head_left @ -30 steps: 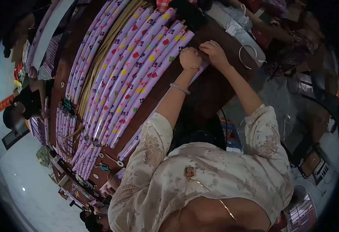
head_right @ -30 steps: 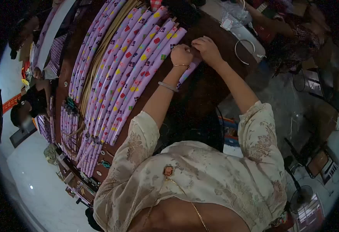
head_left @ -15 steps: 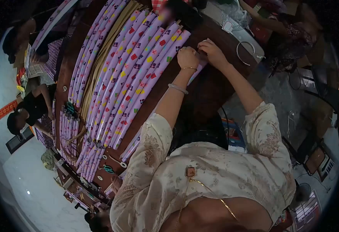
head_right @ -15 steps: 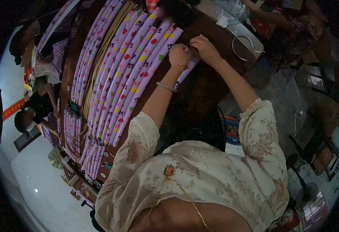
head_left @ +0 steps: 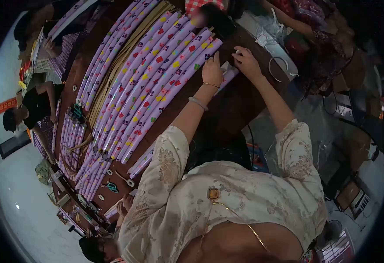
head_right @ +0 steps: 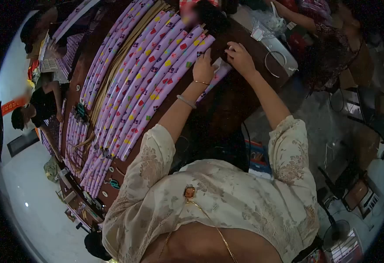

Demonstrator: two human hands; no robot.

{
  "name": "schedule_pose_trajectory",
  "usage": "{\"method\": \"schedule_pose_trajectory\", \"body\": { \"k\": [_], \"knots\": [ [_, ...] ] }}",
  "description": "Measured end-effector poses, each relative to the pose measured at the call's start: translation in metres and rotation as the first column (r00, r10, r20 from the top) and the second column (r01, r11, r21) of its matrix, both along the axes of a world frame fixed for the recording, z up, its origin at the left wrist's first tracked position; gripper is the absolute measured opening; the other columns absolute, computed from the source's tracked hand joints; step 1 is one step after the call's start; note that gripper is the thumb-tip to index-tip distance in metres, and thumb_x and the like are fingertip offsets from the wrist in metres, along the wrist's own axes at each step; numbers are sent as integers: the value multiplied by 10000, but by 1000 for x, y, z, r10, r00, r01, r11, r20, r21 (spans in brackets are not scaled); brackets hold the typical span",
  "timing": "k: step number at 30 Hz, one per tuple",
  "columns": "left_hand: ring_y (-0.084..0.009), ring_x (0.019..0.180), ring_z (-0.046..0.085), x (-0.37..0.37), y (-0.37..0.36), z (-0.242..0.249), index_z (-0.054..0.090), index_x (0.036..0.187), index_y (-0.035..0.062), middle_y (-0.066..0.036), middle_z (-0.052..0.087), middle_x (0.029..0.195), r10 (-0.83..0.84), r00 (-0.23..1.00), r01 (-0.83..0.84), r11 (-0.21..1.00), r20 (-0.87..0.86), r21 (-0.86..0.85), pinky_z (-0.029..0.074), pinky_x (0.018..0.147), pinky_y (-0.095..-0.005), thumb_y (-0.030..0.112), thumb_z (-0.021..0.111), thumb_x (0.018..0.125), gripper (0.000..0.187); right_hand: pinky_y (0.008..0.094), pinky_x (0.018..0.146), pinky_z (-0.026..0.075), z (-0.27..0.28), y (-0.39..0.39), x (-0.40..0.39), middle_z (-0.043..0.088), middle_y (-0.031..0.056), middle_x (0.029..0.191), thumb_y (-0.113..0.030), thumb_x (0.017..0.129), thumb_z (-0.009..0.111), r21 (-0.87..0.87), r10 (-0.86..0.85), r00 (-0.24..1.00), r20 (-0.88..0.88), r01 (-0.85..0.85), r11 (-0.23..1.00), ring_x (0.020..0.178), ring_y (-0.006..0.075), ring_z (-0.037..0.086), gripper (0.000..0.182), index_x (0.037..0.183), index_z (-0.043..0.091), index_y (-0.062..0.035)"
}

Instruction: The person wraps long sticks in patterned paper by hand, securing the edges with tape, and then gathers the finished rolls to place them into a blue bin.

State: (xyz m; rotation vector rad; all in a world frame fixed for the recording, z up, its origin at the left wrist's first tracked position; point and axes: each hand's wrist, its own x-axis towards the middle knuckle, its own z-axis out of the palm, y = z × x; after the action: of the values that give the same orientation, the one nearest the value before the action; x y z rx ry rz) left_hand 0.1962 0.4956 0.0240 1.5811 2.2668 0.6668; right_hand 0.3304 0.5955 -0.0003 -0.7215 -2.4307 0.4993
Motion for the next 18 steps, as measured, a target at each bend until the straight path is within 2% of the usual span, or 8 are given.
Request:
{"method": "schedule_pose_trajectory", "body": {
  "k": [3,7,9,10,11,13,16,18],
  "knots": [
    [-290,839,550,-15,-31,15,480,1129,31,-132,571,880,-124,974,93,982,191,165,457,714,-357,104,695,630,548,328,767,439,-3,0,-1,495,122,1144,-3,680,613,107,-14,1000,-4,14,994,880,258,527,193,873,623,0],
    [-314,858,557,-71,-132,58,577,1002,55,-140,597,937,-81,994,51,941,76,334,447,731,-371,138,637,712,307,362,776,458,-6,-3,-1,351,115,1321,-22,704,632,116,-23,999,27,19,993,929,252,514,199,901,636,7],
    [-319,863,553,-104,-208,68,573,1008,53,-137,598,936,210,977,-211,956,25,205,443,719,-373,146,612,757,271,348,741,472,1,-5,0,309,116,1349,-23,716,632,202,-15,995,94,-4,979,919,260,512,173,886,644,2],
    [-315,841,561,-116,-247,70,573,1007,47,-136,601,914,305,950,-282,931,-66,232,447,704,-369,158,599,774,259,345,734,476,0,-2,3,246,122,1379,-38,728,632,297,14,990,143,-57,953,923,289,509,298,1018,588,18],
    [-308,824,570,-126,-286,70,577,987,24,-138,605,882,457,887,-462,872,70,164,446,709,-370,165,586,786,245,349,741,476,4,-4,0,221,148,1382,-45,729,634,260,-62,985,159,18,965,953,308,503,402,1106,513,26],
    [-296,823,580,-137,-362,71,593,969,29,-123,613,856,593,790,-574,805,-157,153,447,727,-359,186,577,797,233,366,807,456,12,-8,-5,176,232,1367,-76,746,623,126,-163,981,103,150,981,1089,359,437,661,1293,270,37],
    [-298,859,573,-136,-461,57,595,1000,56,-129,611,919,735,582,-771,635,-348,51,451,754,-362,215,583,793,261,359,905,391,9,-4,-3,184,249,1355,-121,772,607,278,-138,967,214,75,958,1184,368,337,640,1300,274,21],
    [-284,881,577,-129,-506,45,594,1010,52,-127,613,936,845,478,-859,507,-239,74,457,761,-363,212,578,797,267,384,959,326,22,-6,-6,209,242,1348,-160,791,593,216,-134,933,334,63,974,1198,373,303,605,1294,300,5]
  ]
}}
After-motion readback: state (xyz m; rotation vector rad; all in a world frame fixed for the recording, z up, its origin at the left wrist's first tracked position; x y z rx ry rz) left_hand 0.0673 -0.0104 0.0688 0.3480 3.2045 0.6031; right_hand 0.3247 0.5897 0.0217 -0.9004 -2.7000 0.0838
